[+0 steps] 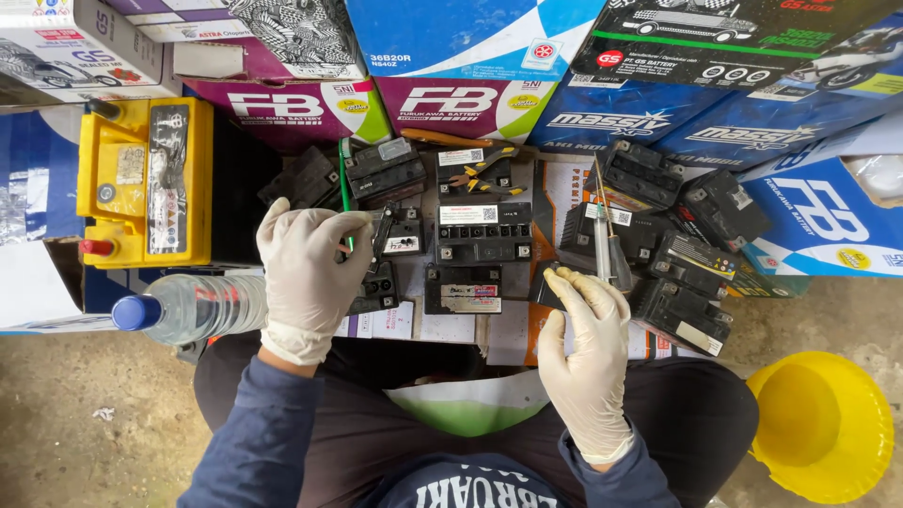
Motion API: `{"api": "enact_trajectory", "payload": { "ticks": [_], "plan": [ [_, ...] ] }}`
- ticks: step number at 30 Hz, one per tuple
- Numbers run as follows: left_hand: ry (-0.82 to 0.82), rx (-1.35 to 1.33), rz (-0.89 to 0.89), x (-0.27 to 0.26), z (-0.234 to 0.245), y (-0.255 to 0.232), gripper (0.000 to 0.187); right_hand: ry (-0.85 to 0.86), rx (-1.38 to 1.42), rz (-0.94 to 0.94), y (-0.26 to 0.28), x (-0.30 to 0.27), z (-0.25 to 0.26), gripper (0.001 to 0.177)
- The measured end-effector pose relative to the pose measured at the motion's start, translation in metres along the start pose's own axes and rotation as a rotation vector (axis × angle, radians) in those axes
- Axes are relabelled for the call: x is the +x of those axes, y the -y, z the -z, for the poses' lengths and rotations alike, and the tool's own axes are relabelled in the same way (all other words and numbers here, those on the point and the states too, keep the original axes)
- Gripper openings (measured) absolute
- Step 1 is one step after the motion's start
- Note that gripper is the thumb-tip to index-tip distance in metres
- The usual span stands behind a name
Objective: Servicing small lead-acid batteries by filling them with liquid using a syringe and cleaning the casings with a brush and scraper.
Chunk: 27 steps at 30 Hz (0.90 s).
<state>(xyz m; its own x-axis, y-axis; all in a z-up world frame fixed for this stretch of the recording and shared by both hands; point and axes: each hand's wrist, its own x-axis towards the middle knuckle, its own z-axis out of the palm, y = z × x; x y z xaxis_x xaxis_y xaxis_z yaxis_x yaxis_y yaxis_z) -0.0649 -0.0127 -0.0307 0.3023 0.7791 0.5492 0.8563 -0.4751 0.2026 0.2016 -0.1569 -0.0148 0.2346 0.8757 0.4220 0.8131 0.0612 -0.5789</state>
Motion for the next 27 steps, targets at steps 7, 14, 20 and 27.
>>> {"api": "enact_trajectory", "payload": {
  "ticks": [7,14,20,27],
  "plan": [
    [-0.011,-0.285,-0.009,0.019,-0.005,-0.06,0.017,-0.058,0.025,0.2,-0.004,0.029,-0.019,0.036],
    [-0.026,-0.278,-0.061,0.016,-0.043,-0.082,0.015,-0.055,0.001,0.28,0.003,0.05,-0.049,0.032],
    [-0.024,-0.225,0.051,0.005,-0.046,-0.089,0.015,-0.055,-0.017,0.281,0.003,0.052,-0.062,0.031],
    [-0.056,-0.316,0.306,-0.002,-0.053,-0.101,0.012,-0.094,-0.014,0.267,0.003,0.051,-0.067,0.02]
  ]
}}
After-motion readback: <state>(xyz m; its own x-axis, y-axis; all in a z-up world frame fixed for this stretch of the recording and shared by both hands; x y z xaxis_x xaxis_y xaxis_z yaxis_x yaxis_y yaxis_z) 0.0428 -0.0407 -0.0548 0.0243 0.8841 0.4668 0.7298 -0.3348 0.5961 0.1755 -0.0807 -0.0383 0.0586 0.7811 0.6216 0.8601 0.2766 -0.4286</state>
